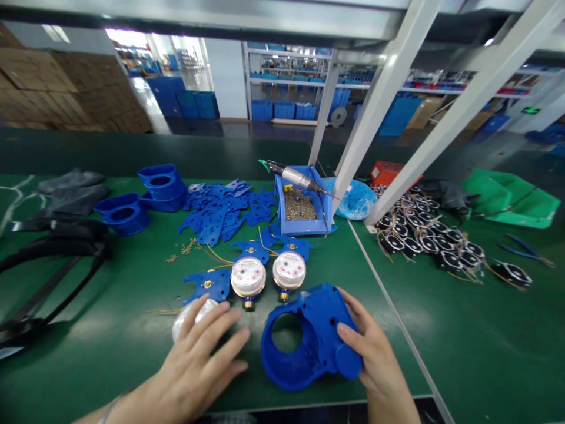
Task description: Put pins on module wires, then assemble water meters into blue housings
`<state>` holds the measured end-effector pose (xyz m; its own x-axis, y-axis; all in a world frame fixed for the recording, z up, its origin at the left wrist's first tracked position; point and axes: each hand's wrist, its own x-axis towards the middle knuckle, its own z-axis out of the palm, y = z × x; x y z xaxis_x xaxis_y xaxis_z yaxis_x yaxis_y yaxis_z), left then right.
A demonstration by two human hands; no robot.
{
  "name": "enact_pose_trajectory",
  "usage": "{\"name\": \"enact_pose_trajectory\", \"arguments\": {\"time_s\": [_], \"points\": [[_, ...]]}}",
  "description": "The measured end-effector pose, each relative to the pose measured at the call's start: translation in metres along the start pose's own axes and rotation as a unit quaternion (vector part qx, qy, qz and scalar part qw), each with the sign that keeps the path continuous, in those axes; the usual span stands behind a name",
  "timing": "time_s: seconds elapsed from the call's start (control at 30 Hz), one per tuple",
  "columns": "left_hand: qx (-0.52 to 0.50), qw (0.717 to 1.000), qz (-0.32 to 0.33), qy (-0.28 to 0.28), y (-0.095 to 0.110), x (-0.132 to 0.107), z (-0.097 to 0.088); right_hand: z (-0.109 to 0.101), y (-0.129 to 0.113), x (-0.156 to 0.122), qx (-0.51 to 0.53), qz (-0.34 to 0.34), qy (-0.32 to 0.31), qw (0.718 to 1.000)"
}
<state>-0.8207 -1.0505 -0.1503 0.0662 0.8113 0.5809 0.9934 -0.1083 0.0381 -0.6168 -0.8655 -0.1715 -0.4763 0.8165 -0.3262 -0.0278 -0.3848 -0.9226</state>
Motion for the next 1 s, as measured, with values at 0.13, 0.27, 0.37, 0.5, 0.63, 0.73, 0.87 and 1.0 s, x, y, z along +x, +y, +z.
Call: {"name": "enact_pose_trajectory", "arguments": {"time_s": [0.13, 0.27, 0.37, 0.5, 0.63, 0.73, 0.87, 1.0], "points": [[0.109, 0.982, -0.155, -0.015, -0.015, -0.025, 0.007, -0.031, 0.015, 0.001, 0.031, 0.008, 0.097, 0.995], [0.135, 0.968, -0.197, -0.074, -0.024, -0.039, 0.009, -0.054, 0.027, 0.006, 0.046, -0.010, 0.140, 0.989], [0.119, 0.968, -0.199, -0.097, -0.030, -0.039, 0.008, -0.062, 0.034, 0.012, 0.067, -0.014, 0.160, 0.985], [0.099, 0.965, -0.204, -0.132, -0.056, -0.032, 0.009, -0.059, 0.041, 0.017, 0.079, -0.070, 0.122, 0.987], [0.095, 0.961, -0.207, -0.156, -0.089, -0.026, 0.014, -0.040, 0.037, 0.021, 0.062, -0.119, 0.040, 0.990], [0.134, 0.952, -0.225, -0.159, -0.095, -0.013, 0.015, -0.026, 0.032, 0.025, 0.137, -0.098, 0.022, 0.986], [0.124, 0.966, -0.197, -0.109, -0.066, 0.028, 0.015, -0.017, 0.031, 0.029, 0.280, -0.043, 0.019, 0.959], [0.039, 0.983, -0.128, -0.124, -0.028, 0.085, 0.029, -0.017, 0.030, 0.029, 0.296, -0.008, 0.024, 0.955]]}}
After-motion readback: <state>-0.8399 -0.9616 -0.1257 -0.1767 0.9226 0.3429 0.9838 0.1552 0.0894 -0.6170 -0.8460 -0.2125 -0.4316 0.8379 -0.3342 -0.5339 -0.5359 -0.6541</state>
